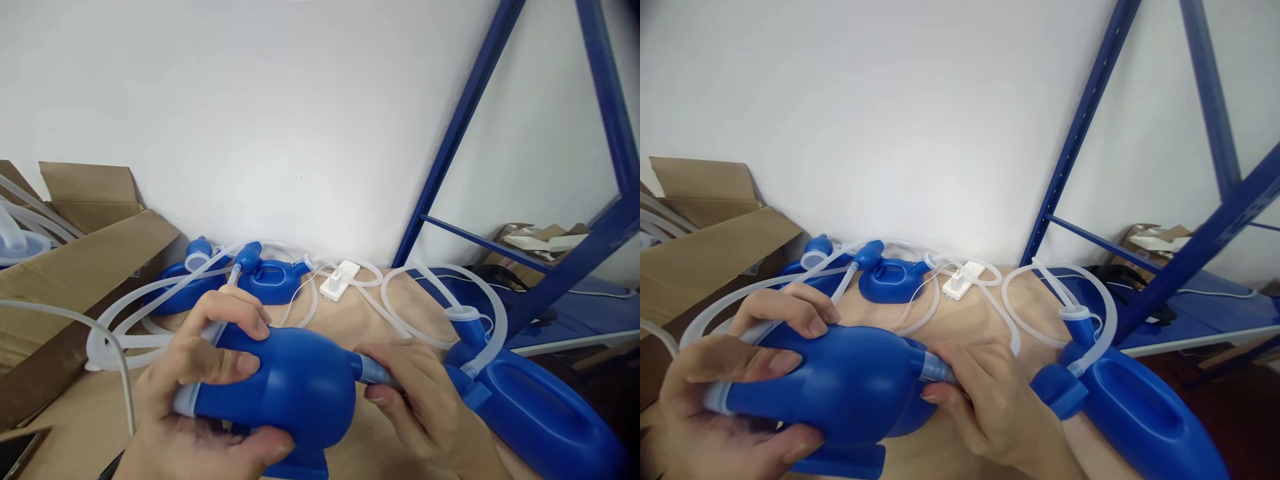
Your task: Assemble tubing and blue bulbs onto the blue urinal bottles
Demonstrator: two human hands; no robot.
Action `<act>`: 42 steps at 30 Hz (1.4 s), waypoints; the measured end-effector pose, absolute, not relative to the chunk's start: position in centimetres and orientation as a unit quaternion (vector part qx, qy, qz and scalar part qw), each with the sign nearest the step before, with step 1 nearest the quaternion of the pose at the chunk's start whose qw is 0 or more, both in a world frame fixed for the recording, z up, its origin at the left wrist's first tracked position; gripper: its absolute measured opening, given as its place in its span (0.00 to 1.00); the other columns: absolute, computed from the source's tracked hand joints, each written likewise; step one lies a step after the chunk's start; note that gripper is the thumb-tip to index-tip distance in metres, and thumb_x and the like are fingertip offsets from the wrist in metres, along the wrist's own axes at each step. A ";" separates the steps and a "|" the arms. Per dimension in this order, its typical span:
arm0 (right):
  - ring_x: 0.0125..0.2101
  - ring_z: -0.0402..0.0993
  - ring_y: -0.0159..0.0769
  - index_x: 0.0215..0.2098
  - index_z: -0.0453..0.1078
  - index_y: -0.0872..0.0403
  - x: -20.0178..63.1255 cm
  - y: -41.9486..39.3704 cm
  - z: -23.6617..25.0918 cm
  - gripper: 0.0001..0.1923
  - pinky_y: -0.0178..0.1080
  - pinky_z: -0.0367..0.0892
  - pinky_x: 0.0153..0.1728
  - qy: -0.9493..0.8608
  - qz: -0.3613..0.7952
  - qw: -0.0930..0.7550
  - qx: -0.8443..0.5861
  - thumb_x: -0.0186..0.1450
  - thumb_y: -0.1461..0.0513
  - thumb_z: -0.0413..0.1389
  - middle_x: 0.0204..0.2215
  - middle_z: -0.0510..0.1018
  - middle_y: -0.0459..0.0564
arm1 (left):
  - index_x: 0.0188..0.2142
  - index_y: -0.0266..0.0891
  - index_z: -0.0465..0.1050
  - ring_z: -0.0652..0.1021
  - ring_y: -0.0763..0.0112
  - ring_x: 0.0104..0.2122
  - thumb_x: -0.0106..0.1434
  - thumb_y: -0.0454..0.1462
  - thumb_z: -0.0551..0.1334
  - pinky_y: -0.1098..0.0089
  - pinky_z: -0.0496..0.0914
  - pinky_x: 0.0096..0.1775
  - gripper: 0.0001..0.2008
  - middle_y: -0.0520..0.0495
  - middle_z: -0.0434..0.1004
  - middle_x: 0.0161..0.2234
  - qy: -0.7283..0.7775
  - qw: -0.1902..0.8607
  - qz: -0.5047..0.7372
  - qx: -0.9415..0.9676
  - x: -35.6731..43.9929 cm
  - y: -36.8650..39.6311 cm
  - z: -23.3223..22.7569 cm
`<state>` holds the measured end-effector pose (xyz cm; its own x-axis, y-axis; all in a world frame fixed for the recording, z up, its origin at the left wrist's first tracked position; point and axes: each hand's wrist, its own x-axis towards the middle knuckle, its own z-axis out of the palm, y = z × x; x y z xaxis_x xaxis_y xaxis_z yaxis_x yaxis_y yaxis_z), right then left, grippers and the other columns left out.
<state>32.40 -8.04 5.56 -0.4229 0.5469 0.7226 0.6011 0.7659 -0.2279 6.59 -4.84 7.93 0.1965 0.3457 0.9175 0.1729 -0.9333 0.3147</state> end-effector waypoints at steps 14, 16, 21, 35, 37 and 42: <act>0.50 0.78 0.47 0.57 0.71 0.54 32.4 -7.9 5.7 0.17 0.46 0.74 0.51 -0.761 -0.217 0.487 -0.370 0.70 0.66 0.59 0.47 0.81 0.58 | 0.41 0.44 0.74 0.78 0.56 0.43 0.59 0.34 0.73 0.51 0.75 0.47 0.13 0.45 0.76 0.42 0.253 0.021 0.641 0.724 5.8 -2.6 7.0; 0.38 0.81 0.39 0.50 0.73 0.51 32.2 -8.3 5.7 0.13 0.39 0.76 0.41 -0.774 -0.163 0.496 -0.358 0.69 0.68 0.58 0.37 0.82 0.50 | 0.41 0.45 0.74 0.78 0.56 0.43 0.61 0.34 0.72 0.49 0.74 0.48 0.11 0.46 0.76 0.42 0.273 0.026 0.668 0.692 5.8 -2.6 7.0; 0.38 0.83 0.40 0.57 0.73 0.46 31.9 -6.7 4.3 0.16 0.41 0.78 0.37 -0.749 0.122 0.434 -0.486 0.72 0.56 0.59 0.44 0.85 0.50 | 0.40 0.46 0.74 0.78 0.54 0.43 0.62 0.37 0.71 0.46 0.74 0.49 0.08 0.46 0.76 0.40 0.287 0.066 0.692 0.659 5.9 -2.4 7.0; 0.35 0.80 0.40 0.41 0.81 0.51 30.0 -4.6 3.4 0.22 0.37 0.75 0.30 -0.562 0.407 0.608 -0.387 0.71 0.43 0.57 0.35 0.83 0.53 | 0.40 0.47 0.73 0.78 0.56 0.44 0.62 0.36 0.70 0.48 0.76 0.49 0.09 0.47 0.76 0.41 0.302 0.068 0.671 0.674 6.8 -2.8 6.7; 0.35 0.80 0.38 0.40 0.80 0.51 29.8 -4.6 3.4 0.21 0.36 0.75 0.30 -0.559 0.403 0.613 -0.386 0.71 0.44 0.57 0.35 0.83 0.53 | 0.40 0.47 0.73 0.78 0.57 0.44 0.62 0.36 0.71 0.50 0.76 0.48 0.09 0.47 0.76 0.41 0.305 0.058 0.665 0.679 7.0 -2.9 6.6; 0.30 0.79 0.35 0.38 0.80 0.52 29.9 -4.6 3.2 0.18 0.36 0.77 0.33 -0.567 0.392 0.617 -0.380 0.71 0.47 0.58 0.33 0.83 0.51 | 0.40 0.46 0.72 0.78 0.59 0.43 0.61 0.36 0.71 0.52 0.76 0.48 0.11 0.48 0.76 0.42 0.299 0.048 0.653 0.694 7.6 -3.1 6.4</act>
<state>29.85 -4.60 3.17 0.0504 0.9143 0.4020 -0.0534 0.4044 -0.9130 7.63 -3.11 6.43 -0.0318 0.4771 0.8783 0.3518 -0.8171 0.4567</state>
